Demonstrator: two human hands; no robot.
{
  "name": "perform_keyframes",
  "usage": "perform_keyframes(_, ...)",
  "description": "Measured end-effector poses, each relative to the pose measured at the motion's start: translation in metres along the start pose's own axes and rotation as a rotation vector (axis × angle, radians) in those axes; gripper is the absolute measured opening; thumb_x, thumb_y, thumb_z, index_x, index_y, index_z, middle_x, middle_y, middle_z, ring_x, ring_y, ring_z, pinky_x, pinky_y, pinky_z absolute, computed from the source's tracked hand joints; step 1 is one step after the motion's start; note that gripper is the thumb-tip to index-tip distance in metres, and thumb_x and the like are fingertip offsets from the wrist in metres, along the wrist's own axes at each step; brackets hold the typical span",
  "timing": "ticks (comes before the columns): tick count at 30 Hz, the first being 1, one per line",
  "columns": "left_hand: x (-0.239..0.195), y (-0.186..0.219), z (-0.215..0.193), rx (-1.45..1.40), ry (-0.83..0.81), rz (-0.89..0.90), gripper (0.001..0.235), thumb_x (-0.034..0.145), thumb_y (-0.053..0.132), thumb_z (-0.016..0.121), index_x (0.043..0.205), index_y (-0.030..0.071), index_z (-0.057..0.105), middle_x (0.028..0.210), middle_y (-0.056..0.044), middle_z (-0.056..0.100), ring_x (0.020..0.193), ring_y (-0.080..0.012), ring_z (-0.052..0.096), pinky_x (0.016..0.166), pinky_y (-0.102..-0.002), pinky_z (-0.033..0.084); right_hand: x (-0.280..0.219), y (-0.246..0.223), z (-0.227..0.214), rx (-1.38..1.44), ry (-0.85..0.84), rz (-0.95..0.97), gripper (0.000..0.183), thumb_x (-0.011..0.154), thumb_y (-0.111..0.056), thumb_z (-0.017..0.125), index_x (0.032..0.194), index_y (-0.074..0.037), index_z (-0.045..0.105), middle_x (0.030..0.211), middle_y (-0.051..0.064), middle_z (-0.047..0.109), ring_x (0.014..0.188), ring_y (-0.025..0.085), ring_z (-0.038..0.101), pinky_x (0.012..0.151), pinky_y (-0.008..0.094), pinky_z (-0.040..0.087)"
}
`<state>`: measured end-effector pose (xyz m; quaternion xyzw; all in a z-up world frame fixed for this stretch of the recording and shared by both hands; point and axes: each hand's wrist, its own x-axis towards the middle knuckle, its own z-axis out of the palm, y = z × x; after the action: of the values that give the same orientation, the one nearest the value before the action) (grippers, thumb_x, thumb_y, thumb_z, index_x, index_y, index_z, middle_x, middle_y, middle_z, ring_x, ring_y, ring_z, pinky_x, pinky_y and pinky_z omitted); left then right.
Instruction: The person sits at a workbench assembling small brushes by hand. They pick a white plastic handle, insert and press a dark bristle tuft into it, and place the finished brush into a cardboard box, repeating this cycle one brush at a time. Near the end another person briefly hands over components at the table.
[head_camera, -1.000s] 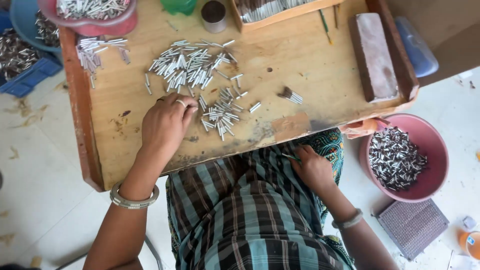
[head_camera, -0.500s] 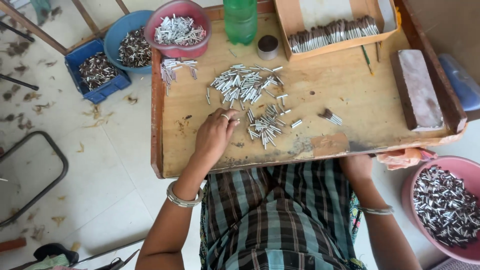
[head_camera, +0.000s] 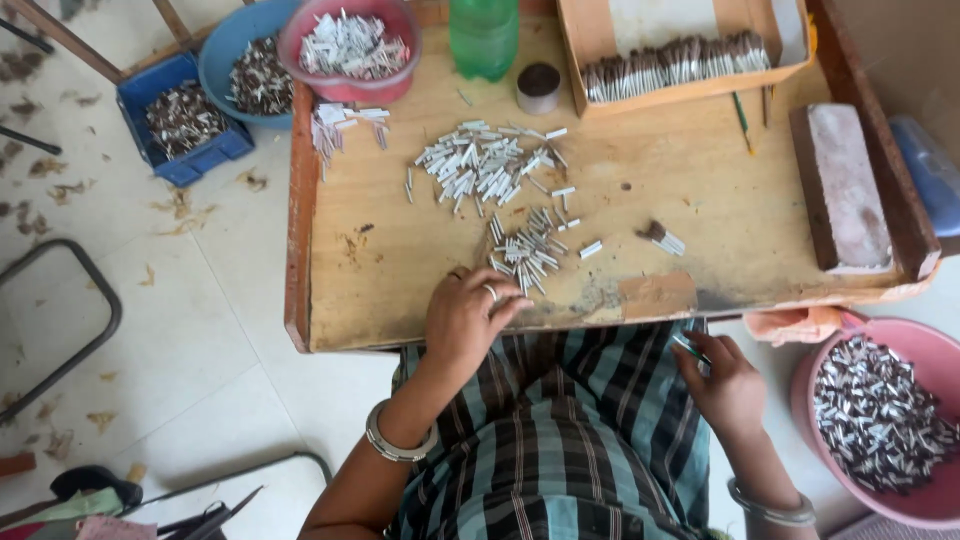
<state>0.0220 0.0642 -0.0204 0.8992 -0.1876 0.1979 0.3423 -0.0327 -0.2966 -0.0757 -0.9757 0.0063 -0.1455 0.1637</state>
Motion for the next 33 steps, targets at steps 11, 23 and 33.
perform_keyframes(11,0.009,0.017,-0.003,0.090,0.047,0.024,0.015,0.083,0.030,0.083,0.089,0.017,0.077,0.094,0.002,0.070,0.087,-0.0204,0.061,0.077,-0.038,0.046,0.036,-0.134,-0.017,0.695,-0.269,-0.356,0.017,0.096,-0.010,0.067,0.107,0.003,0.065,0.091,0.016,0.066,0.076,0.032,0.067,0.068,0.038,0.054)
perform_keyframes(23,-0.009,0.029,0.040,-1.295,0.018,-0.465,0.010,0.105,0.011,0.067,0.111,0.003,0.065,0.091,0.001,0.067,0.078,-0.0062,0.058,0.069,-0.022,0.048,0.049,-0.139,-0.029,0.606,-0.120,-0.456,0.016,0.095,-0.008,0.066,0.108,0.001,0.064,0.092,0.015,0.066,0.076,0.034,0.069,0.065,0.040,0.055)
perform_keyframes(33,-0.010,0.038,0.043,-1.285,0.056,-0.430,0.012,0.103,0.011,0.068,0.111,0.003,0.065,0.094,-0.001,0.069,0.075,-0.0052,0.057,0.067,-0.021,0.049,0.049,-0.137,-0.032,0.567,-0.147,-0.448,0.018,0.095,-0.009,0.067,0.110,0.001,0.065,0.087,0.013,0.065,0.071,0.031,0.068,0.060,0.039,0.054)
